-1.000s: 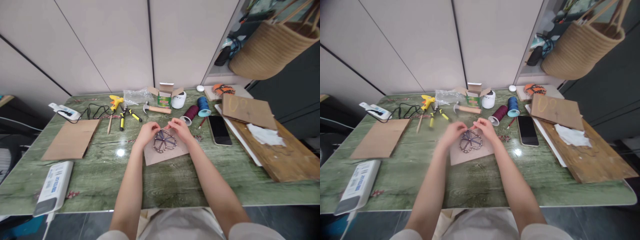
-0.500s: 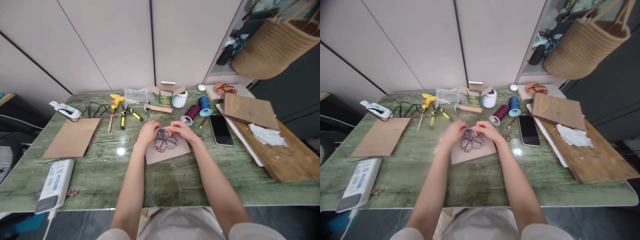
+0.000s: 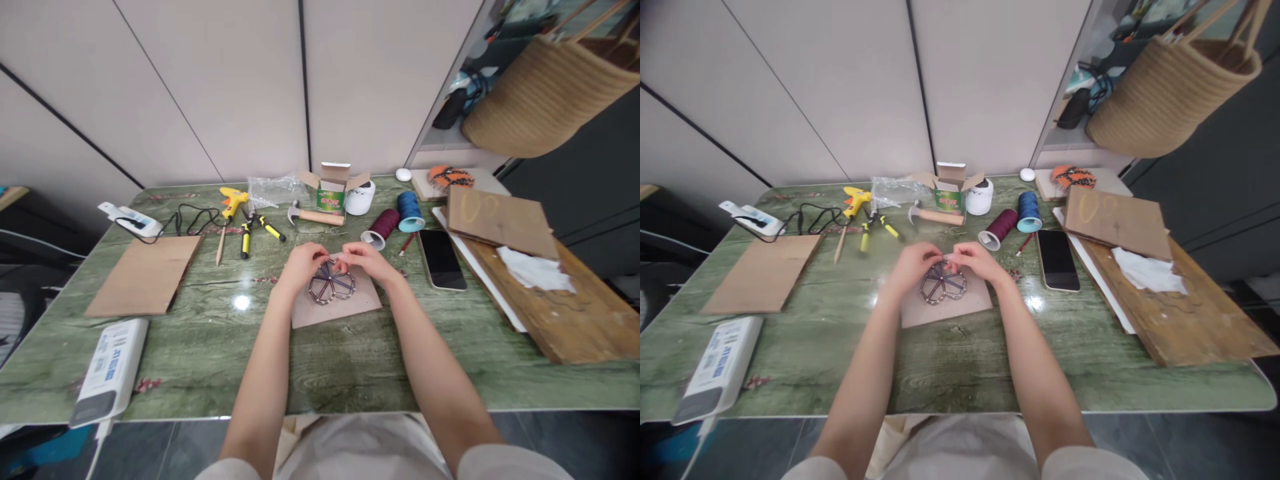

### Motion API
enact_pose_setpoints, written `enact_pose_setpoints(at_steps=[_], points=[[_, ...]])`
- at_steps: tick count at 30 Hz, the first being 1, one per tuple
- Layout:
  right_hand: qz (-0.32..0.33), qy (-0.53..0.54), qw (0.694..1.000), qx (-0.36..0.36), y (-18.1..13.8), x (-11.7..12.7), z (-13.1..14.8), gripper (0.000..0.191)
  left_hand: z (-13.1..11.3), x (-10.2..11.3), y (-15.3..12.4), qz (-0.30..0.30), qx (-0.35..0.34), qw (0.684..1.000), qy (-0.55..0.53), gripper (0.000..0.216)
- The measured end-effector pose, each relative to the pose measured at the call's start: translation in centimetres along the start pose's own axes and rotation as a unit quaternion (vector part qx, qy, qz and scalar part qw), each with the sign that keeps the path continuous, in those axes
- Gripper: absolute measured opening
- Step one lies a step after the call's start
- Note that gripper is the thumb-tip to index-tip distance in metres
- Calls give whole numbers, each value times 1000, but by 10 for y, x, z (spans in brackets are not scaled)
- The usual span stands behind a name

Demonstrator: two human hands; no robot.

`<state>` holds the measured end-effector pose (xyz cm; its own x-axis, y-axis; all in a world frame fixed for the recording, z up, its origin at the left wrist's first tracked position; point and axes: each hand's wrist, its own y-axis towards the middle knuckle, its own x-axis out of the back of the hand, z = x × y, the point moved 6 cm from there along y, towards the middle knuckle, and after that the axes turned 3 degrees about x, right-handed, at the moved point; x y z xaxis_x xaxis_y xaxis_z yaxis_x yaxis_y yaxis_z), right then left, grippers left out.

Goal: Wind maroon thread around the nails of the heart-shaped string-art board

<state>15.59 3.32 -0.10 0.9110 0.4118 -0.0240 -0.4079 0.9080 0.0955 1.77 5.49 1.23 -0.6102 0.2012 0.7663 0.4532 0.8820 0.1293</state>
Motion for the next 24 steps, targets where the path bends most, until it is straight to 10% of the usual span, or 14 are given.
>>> enact_pose_setpoints(at_steps=[24], points=[[50, -25, 998, -28, -9, 15, 0, 25, 10, -6, 5, -96, 49, 994, 37, 13]])
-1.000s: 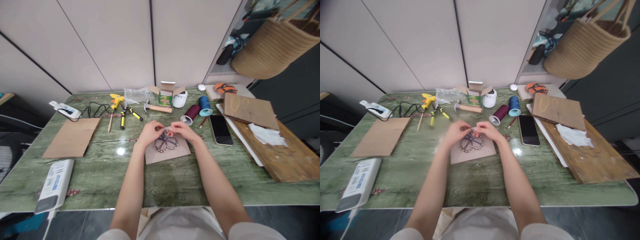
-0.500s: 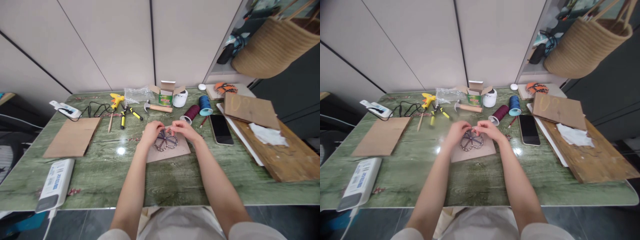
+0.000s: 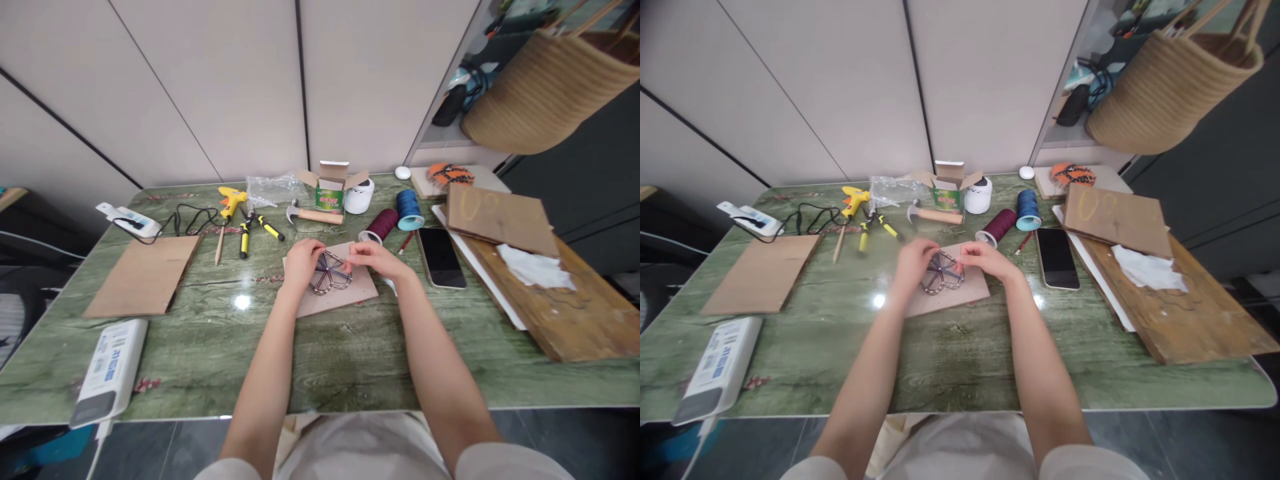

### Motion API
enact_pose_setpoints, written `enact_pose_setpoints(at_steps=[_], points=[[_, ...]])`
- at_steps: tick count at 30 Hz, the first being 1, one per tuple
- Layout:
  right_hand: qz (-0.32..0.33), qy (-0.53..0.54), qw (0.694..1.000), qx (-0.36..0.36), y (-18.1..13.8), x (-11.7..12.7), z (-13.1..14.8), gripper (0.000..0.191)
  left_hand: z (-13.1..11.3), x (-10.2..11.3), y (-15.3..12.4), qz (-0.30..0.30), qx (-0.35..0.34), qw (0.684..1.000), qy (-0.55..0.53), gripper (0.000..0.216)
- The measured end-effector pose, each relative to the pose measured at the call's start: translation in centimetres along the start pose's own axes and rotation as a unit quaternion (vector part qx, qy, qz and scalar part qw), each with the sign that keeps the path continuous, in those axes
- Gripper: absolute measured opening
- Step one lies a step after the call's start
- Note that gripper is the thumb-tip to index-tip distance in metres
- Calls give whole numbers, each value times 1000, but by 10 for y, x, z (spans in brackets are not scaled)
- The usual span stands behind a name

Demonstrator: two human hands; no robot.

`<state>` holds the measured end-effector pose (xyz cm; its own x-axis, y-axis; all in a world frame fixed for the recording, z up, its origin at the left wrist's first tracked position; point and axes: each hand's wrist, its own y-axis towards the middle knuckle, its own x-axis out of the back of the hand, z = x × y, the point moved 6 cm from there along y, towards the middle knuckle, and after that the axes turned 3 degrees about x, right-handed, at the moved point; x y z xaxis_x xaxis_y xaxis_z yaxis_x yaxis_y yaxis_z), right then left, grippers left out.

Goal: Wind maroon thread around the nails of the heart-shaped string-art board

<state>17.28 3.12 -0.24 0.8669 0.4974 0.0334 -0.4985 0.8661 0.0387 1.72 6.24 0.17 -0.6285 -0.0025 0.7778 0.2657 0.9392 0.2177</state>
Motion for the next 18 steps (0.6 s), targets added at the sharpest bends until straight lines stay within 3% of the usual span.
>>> enact_pose_setpoints(at_steps=[10, 16, 18], points=[[-18, -30, 999, -25, -6, 13, -5, 28, 0, 1, -1, 5, 12, 1000, -8, 13], [-151, -15, 988, 11, -1, 30, -17, 35, 1, 1, -1, 2, 10, 1000, -19, 13], [-151, -23, 988, 15, 1, 30, -18, 37, 1, 1, 0, 2, 8, 1000, -18, 13]])
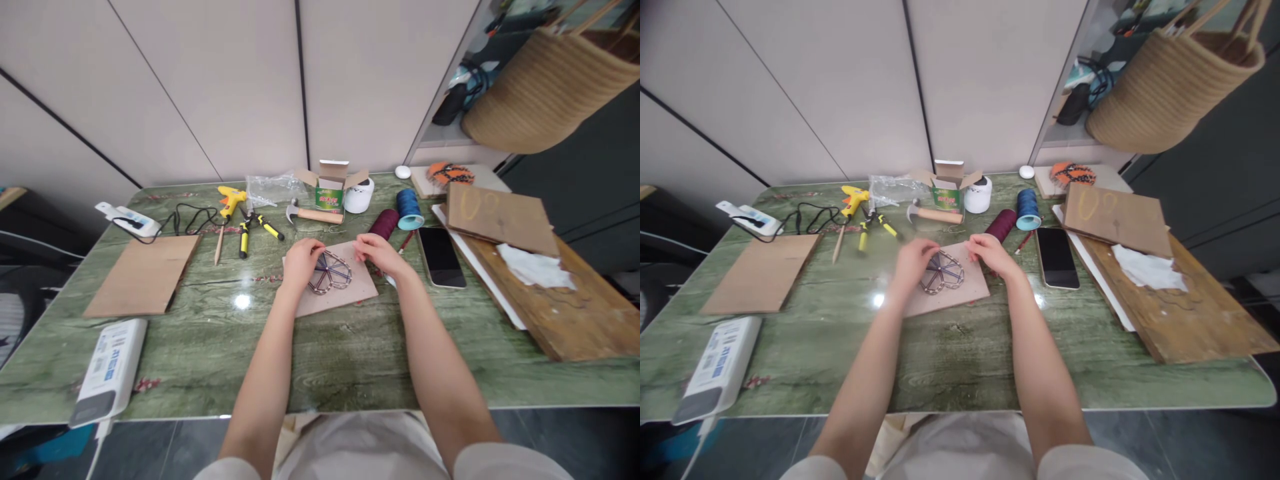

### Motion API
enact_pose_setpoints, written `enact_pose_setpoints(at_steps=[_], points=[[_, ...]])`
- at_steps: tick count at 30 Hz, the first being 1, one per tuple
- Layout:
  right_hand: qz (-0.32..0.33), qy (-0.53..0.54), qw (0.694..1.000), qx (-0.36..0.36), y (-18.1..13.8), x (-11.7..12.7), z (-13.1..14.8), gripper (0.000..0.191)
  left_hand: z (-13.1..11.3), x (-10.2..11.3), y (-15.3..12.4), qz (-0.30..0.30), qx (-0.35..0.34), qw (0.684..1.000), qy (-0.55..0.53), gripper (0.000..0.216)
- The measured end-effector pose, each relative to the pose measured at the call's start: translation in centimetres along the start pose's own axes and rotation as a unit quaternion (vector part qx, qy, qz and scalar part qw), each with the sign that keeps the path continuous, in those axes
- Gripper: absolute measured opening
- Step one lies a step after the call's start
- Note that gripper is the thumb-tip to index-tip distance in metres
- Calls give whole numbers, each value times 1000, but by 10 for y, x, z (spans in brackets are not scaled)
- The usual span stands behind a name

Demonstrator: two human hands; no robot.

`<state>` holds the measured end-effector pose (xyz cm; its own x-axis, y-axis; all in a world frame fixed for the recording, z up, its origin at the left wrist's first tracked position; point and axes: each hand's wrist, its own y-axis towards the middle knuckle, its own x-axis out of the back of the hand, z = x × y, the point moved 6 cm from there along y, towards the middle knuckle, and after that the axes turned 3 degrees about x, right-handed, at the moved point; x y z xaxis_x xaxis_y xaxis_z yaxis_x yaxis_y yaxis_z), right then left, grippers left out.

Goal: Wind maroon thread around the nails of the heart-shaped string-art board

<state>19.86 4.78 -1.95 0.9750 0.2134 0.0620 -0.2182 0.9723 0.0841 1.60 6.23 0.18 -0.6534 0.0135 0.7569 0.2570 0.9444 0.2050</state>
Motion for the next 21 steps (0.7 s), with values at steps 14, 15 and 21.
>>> enact_pose_setpoints(at_steps=[14, 15, 21], points=[[84, 107, 981, -140, -13, -15, 0, 34, 2, 0, 0, -7, -2, 1000, -10, 12], [91, 119, 979, -140, -13, -16, 1, 34, 2, 0, 0, -8, -1, 1000, -11, 12], [118, 179, 968, -128, -14, -23, 5, 31, 2, 0, 0, -6, 3, 1000, -5, 12]])
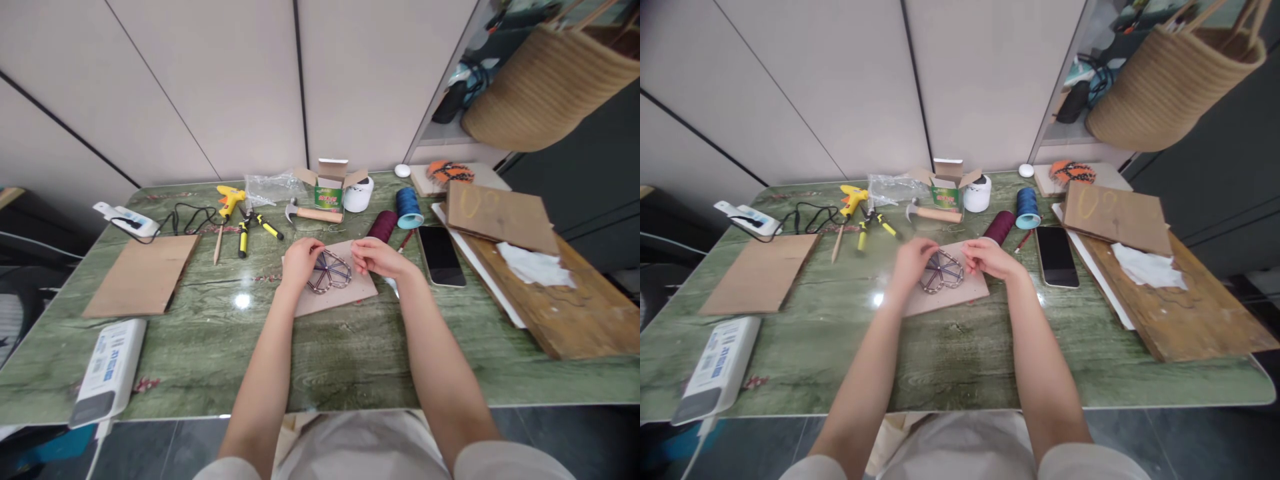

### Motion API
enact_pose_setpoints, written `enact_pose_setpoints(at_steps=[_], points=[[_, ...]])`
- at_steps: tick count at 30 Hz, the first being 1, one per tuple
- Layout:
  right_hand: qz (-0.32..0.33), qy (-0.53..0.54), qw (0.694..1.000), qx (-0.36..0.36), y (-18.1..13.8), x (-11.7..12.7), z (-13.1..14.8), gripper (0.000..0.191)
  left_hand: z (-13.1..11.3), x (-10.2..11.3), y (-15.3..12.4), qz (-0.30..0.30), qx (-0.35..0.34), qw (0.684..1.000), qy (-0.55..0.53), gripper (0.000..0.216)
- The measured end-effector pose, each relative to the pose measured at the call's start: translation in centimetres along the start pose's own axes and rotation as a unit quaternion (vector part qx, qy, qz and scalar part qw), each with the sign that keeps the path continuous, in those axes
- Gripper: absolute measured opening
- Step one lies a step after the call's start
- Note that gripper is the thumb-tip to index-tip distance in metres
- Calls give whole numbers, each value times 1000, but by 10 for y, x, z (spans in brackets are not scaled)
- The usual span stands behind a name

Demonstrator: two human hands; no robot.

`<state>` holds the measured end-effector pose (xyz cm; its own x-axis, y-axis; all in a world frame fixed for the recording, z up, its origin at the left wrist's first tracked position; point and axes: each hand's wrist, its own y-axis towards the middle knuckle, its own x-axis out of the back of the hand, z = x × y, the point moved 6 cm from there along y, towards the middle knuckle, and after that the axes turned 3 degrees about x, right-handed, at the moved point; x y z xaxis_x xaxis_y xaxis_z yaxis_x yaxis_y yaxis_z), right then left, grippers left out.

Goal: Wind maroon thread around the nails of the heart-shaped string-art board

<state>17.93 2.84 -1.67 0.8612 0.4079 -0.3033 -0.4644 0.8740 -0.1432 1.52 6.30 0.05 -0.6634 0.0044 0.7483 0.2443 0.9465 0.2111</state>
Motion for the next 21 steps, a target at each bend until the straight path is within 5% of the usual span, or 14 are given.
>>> enact_pose_setpoints(at_steps=[6, 15, 21], points=[[2, -16, 999, -46, 4, 3, -12, 32, 1, 0, 0, -7, -11, 1000, -4, 11], [-28, -52, 998, -22, 6, 7, -11, 34, 1, 0, 0, -1, -1, 1000, 2, 12], [28, -43, 998, -24, 4, -3, -8, 34, 0, 1, 0, -5, -8, 1000, -3, 11]])
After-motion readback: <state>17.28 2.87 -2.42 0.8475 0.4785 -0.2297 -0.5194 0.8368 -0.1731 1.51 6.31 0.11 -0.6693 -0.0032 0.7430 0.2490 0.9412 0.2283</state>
